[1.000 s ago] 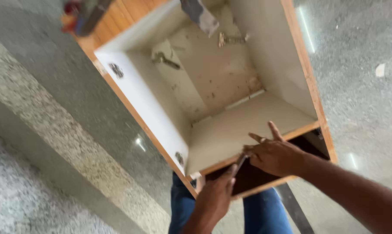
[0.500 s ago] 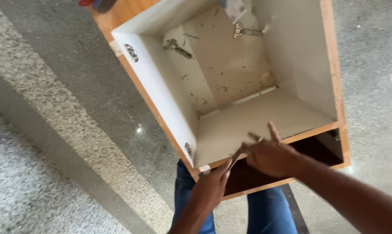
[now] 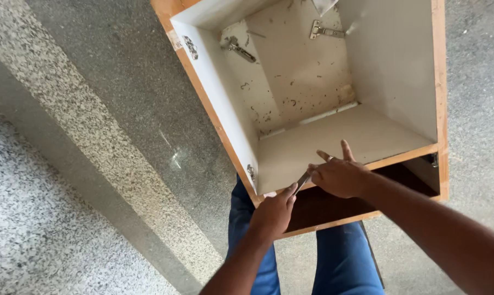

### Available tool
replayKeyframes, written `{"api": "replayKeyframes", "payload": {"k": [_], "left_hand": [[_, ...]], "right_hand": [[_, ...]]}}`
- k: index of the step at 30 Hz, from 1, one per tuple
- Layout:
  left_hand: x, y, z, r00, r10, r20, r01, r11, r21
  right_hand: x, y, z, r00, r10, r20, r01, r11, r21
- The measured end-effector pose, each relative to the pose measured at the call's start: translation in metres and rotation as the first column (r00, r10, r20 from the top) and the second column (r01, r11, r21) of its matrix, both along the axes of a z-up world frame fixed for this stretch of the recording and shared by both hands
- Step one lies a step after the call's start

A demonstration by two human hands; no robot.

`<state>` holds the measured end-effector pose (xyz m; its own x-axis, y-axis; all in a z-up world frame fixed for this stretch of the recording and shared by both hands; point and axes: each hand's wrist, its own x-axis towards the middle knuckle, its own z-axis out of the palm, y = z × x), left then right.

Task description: The person uses a scraper to remove residue and stickers from the edges and interior surfaces of a wooden cabinet. They work on the vertical sides and the bottom shelf area, occasionally switching between a blue scraper and a metal putty knife to clean the wood.

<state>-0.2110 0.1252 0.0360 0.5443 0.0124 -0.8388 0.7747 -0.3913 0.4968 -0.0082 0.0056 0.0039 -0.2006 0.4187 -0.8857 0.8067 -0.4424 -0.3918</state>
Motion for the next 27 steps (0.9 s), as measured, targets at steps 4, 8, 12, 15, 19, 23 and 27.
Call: {"api": "replayKeyframes", "payload": {"k": [4, 8, 12, 15, 19, 23, 27], "left_hand": [[-0.002, 0.004, -0.004, 0.996, 0.009, -0.090, -0.015, 0.998, -0.069], [-0.002, 0.000, -0.012, 0.991, -0.022, -0.130, 0.012, 0.997, -0.079], [-0.007, 0.012, -0.008, 0.999, -0.029, 0.046, 0.031, 0.999, -0.034], [-0.024, 0.017, 0.011, 0.989, 0.087, -0.123, -0.097, 0.992, -0.078], [-0.024, 0.020, 0.003, 0.992, -0.028, -0.127, 0.031, 0.999, 0.026], [-0.023, 0.029, 0.002, 0.991, 0.115, -0.075, -0.115, 0.993, -0.002], [-0.026, 0.043, 0.019, 0.978, 0.176, -0.108, -0.180, 0.983, -0.029]], "right_hand": [[-0.002, -0.001, -0.002, 0.995, -0.096, -0.041, 0.096, 0.995, -0.001], [-0.013, 0.001, -0.003, 0.998, -0.057, -0.002, 0.057, 0.998, -0.017], [-0.017, 0.002, -0.017, 0.985, -0.171, -0.018, 0.169, 0.982, -0.080], [-0.032, -0.001, -0.015, 0.975, -0.182, -0.127, 0.185, 0.983, 0.008], [-0.037, 0.012, -0.018, 0.993, -0.117, -0.017, 0.117, 0.993, -0.013], [-0.038, 0.016, -0.026, 0.995, -0.064, -0.079, 0.064, 0.998, 0.006], [-0.051, 0.024, -0.025, 0.975, -0.165, -0.146, 0.177, 0.981, 0.074]]}}
